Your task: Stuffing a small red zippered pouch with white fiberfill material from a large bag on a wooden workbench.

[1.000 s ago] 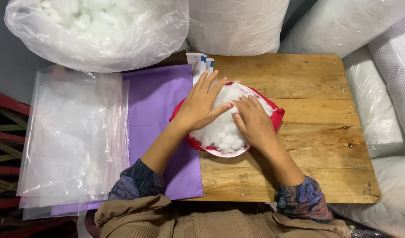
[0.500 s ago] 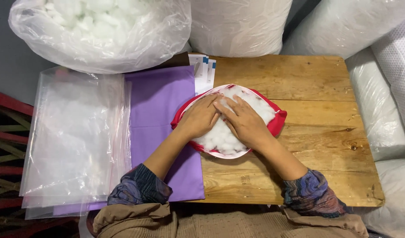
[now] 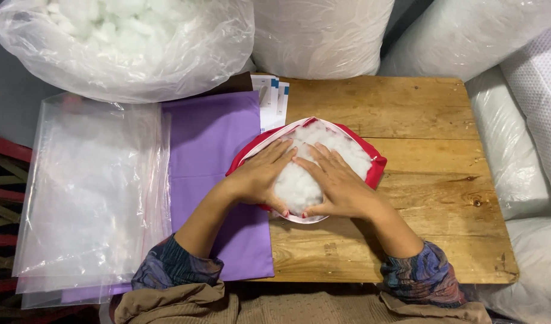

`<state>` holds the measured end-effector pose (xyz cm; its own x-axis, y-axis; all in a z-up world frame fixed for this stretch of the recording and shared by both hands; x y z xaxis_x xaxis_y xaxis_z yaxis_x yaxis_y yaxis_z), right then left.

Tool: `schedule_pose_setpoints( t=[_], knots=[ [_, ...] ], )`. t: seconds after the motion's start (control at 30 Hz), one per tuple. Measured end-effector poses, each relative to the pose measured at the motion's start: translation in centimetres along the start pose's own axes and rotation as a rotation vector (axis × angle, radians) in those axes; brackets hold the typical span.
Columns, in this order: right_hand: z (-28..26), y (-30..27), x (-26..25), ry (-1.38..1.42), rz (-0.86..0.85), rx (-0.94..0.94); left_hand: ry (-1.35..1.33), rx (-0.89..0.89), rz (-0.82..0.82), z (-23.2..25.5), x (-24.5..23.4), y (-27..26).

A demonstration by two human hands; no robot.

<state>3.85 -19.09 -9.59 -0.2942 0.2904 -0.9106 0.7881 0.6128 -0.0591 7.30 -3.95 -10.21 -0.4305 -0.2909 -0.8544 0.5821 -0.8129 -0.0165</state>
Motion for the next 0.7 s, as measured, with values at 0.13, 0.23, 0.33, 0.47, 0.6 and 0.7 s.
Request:
schedule_pose_setpoints(
  t=[0.13, 0.23, 0.33, 0.47, 0.6, 0.7],
  knots=[
    [1.8, 1.0, 1.4, -0.11, 0.04, 0.026, 0.123, -0.074, 0.03, -0.5, 0.9, 0.7],
    [4.1, 1.2, 2.7, -0.17, 0.098, 0.105, 0.229, -0.062, 0.153, -3.6, 3.3, 1.7],
    [7.4, 1.9, 4.8, -0.243, 0.217, 0.137, 0.313, -0.146, 0.165, -5.3, 4.5, 2.9],
    [7.2, 2.0, 5.9, -0.454, 0.481, 0.104, 0.524, -0.169, 0.362, -4.0, 4.1, 2.6],
    [3.0, 1.7, 3.1, -0.621, 0.516, 0.067, 0.534, -0.159, 0.41, -2.2, 2.3, 2.1],
    [3.5, 1.7, 3.4, -0.62, 0.497, 0.051, 0.234, -0.136, 0.262, 0.4, 0.2, 0.9]
  ],
)
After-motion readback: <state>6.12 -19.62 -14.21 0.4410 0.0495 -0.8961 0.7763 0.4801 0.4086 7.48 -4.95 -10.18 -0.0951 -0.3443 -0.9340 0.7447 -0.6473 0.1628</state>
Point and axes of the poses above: each hand's wrist, its own y-axis towards the middle knuckle, its own x-axis out of the palm, z = x × y, the point moved 7 cm from there along y, towards the middle knuckle, and after that the axes turned 1 degree about y, right-handed, at the moved point
